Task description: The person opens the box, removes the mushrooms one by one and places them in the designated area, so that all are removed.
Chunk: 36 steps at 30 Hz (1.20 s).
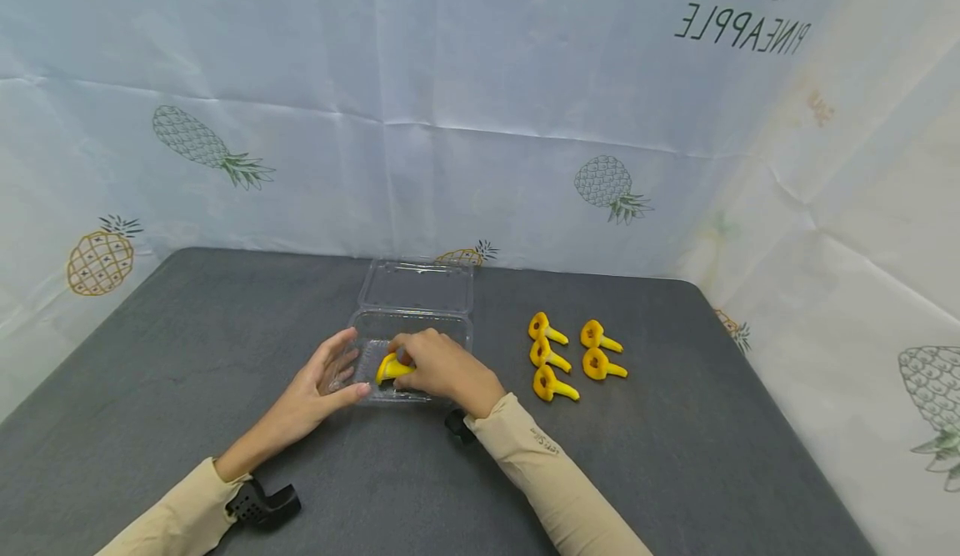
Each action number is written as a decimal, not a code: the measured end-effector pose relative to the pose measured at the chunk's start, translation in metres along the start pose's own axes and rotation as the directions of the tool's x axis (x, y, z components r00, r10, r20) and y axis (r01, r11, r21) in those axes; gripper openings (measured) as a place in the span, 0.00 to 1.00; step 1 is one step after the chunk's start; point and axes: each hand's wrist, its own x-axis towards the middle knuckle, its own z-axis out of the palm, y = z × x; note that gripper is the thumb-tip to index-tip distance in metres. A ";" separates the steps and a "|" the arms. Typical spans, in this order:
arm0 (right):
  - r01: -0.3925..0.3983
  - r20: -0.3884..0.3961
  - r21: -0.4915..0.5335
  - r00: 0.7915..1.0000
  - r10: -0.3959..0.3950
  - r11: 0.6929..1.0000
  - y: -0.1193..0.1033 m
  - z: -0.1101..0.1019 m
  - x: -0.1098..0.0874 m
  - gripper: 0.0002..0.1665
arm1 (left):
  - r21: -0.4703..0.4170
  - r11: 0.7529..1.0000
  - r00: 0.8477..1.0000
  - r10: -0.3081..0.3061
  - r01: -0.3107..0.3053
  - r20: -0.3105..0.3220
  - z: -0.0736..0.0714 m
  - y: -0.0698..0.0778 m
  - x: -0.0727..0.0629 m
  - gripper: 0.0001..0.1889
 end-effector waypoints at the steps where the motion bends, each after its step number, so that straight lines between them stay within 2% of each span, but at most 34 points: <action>1: 0.003 0.003 0.003 1.000 -0.003 1.000 0.000 0.000 0.000 0.26 | -0.002 1.000 1.000 0.000 0.000 0.001 0.000 0.000 0.000 0.47; 9: 0.022 -0.012 0.017 1.000 -0.021 1.000 0.001 -0.001 -0.001 0.23 | -0.015 1.000 1.000 -0.014 0.014 -0.002 -0.001 0.000 0.000 0.47; 21: 0.071 -0.117 0.048 0.991 -0.065 0.996 0.003 -0.009 -0.014 0.22 | -0.002 1.000 1.000 -0.003 0.003 -0.014 0.001 0.000 0.001 0.47; 26: 0.066 -0.154 0.067 0.986 -0.055 0.996 0.005 -0.014 -0.023 0.22 | 0.011 1.000 1.000 0.023 -0.023 -0.010 0.001 0.000 0.001 0.46; 31: 0.078 -0.204 0.065 0.977 -0.063 0.995 0.007 -0.020 -0.034 0.23 | 0.011 1.000 1.000 0.010 -0.009 -0.011 0.002 0.000 0.001 0.47; 36: 0.070 -0.215 0.042 0.975 -0.060 0.997 0.007 -0.025 -0.045 0.23 | 0.014 1.000 1.000 0.014 -0.014 -0.016 0.002 0.000 0.000 0.47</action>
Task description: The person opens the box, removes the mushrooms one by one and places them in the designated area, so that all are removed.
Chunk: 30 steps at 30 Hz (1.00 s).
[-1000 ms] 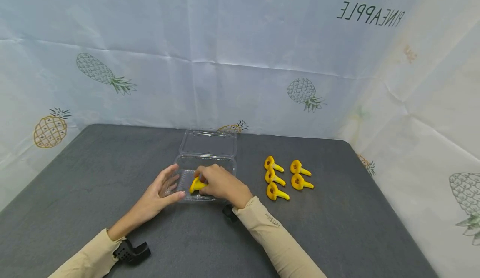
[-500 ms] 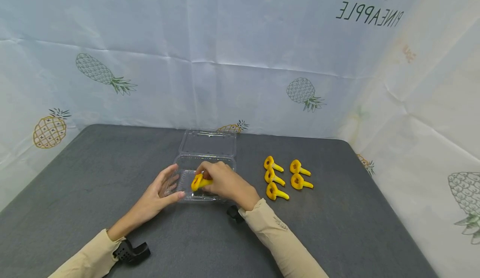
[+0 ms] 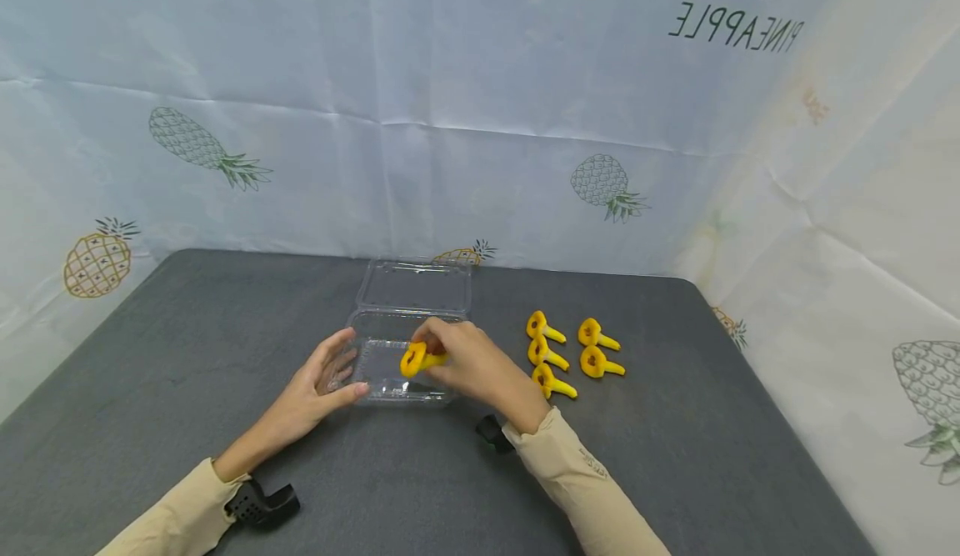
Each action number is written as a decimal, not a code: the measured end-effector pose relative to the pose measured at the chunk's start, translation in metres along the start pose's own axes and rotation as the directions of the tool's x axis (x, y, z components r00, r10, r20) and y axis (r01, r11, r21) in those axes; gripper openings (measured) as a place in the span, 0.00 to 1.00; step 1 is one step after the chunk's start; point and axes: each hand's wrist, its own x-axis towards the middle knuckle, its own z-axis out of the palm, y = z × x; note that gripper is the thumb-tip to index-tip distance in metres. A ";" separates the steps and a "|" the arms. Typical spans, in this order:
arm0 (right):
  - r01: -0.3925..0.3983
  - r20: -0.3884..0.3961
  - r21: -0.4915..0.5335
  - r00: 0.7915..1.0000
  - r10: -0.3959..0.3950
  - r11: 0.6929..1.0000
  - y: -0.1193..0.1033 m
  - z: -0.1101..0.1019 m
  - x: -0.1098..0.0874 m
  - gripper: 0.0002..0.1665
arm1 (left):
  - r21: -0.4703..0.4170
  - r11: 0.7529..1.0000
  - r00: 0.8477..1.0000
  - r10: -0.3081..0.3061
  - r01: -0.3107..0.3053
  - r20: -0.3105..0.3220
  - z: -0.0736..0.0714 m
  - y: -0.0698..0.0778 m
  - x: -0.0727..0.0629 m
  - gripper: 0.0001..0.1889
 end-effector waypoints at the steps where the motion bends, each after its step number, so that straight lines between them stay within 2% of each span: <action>1: 0.000 -0.004 -0.002 1.000 0.000 1.000 0.000 -0.001 -0.002 0.24 | 0.001 1.000 1.000 0.004 -0.004 -0.002 0.000 0.000 0.000 0.46; 15: -0.023 -0.066 -0.019 0.998 0.022 1.000 0.006 -0.021 -0.032 0.27 | -0.014 1.000 1.000 0.015 -0.015 0.002 -0.001 -0.001 0.000 0.46; 30: -0.090 -0.182 -0.057 0.980 0.078 0.994 0.023 -0.032 -0.069 0.25 | -0.016 1.000 1.000 -0.019 0.019 0.000 -0.001 0.000 -0.001 0.47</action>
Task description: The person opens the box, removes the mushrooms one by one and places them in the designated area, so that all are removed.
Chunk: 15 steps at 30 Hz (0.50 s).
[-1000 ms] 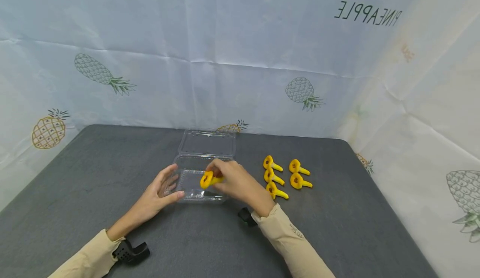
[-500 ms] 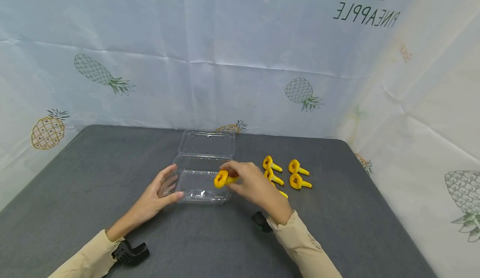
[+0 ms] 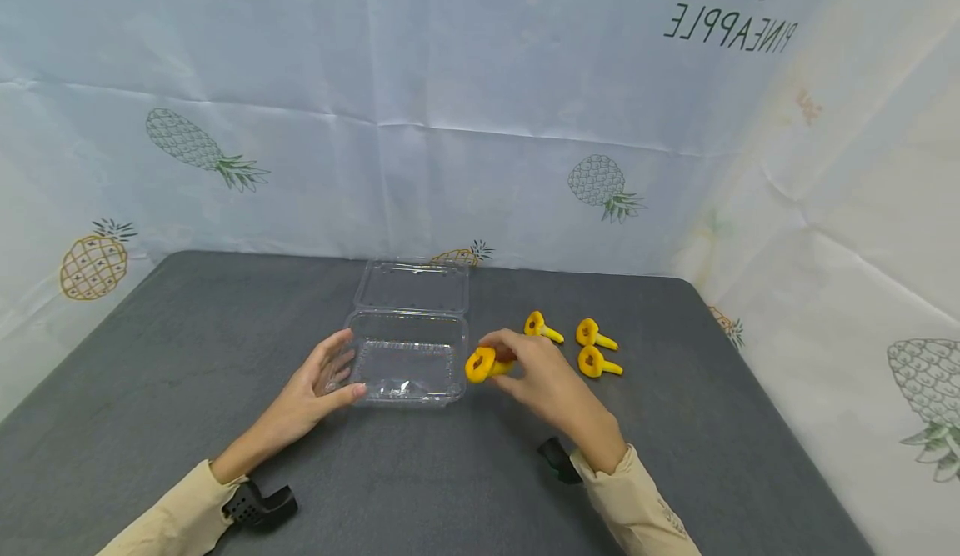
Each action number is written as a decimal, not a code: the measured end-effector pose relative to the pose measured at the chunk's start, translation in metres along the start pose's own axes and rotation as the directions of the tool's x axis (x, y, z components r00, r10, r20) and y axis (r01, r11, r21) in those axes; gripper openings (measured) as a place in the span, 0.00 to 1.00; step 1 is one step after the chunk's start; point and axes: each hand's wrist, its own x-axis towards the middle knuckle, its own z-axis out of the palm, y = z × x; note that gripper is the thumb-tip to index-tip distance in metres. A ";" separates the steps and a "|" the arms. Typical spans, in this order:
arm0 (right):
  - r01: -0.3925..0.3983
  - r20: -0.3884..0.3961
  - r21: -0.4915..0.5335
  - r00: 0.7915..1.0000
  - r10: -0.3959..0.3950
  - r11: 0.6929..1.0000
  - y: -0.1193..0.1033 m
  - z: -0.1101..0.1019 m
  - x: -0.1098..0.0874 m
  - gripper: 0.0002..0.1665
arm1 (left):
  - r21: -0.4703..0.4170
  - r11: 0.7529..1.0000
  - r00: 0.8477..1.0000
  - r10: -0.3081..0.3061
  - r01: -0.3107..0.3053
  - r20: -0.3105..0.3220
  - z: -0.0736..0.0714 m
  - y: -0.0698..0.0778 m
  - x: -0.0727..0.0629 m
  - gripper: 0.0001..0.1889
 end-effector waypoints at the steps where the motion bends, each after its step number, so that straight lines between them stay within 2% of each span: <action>1: -0.004 -0.004 0.003 1.000 0.004 1.000 0.001 -0.001 -0.002 0.25 | 0.001 1.000 1.000 0.000 0.000 0.001 0.000 0.000 0.000 0.47; 8: -0.025 -0.023 0.004 0.999 0.026 1.000 0.012 -0.014 -0.017 0.27 | 0.004 1.000 1.000 0.001 -0.001 0.004 0.000 0.000 0.000 0.47; 15: -0.071 -0.035 -0.057 0.997 0.069 0.996 0.022 -0.030 -0.032 0.26 | 0.007 1.000 1.000 -0.001 0.001 0.001 0.000 0.000 0.000 0.47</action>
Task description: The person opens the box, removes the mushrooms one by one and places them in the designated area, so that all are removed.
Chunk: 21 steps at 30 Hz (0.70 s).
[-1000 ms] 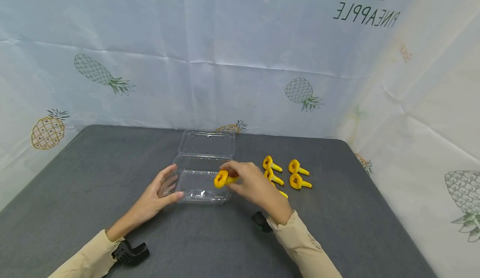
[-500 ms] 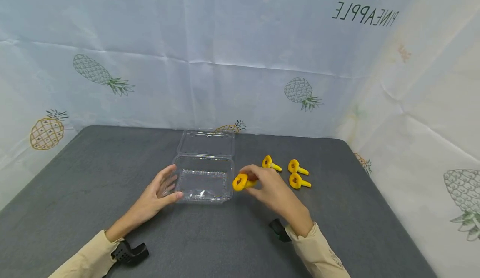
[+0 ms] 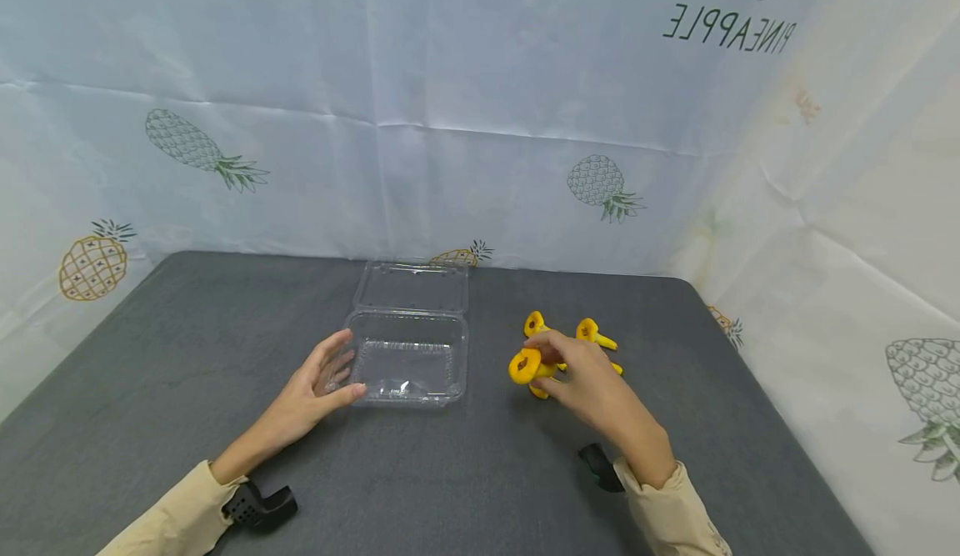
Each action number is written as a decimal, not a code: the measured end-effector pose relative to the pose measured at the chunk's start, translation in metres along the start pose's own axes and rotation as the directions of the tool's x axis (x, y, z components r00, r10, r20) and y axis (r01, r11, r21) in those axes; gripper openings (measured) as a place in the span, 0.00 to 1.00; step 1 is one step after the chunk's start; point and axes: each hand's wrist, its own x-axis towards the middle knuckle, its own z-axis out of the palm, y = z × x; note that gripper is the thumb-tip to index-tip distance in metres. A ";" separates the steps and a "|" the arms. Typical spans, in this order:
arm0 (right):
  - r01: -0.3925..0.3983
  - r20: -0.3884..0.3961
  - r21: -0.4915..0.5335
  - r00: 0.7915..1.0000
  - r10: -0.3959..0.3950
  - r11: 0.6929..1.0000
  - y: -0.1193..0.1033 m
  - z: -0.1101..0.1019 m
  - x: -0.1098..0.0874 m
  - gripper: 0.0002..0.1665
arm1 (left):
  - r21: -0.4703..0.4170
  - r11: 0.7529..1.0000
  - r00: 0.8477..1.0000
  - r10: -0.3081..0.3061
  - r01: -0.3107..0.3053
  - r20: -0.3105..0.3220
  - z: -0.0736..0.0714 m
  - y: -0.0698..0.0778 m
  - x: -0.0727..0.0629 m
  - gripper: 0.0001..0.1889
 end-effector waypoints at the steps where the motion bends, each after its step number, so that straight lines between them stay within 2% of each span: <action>1: -0.005 0.000 -0.002 1.000 0.005 1.000 0.002 -0.002 -0.002 0.25 | 0.000 1.000 1.000 0.000 0.000 -0.001 0.000 0.000 0.000 0.47; 9: -0.012 0.001 -0.032 1.000 0.012 0.999 0.022 -0.017 -0.018 0.25 | -0.003 1.000 1.000 0.005 -0.005 -0.002 0.000 0.000 0.000 0.47; 21: -0.062 0.041 -0.066 0.997 0.064 0.996 0.050 -0.020 -0.031 0.25 | -0.001 0.999 0.999 0.042 -0.042 -0.010 0.001 0.001 0.001 0.46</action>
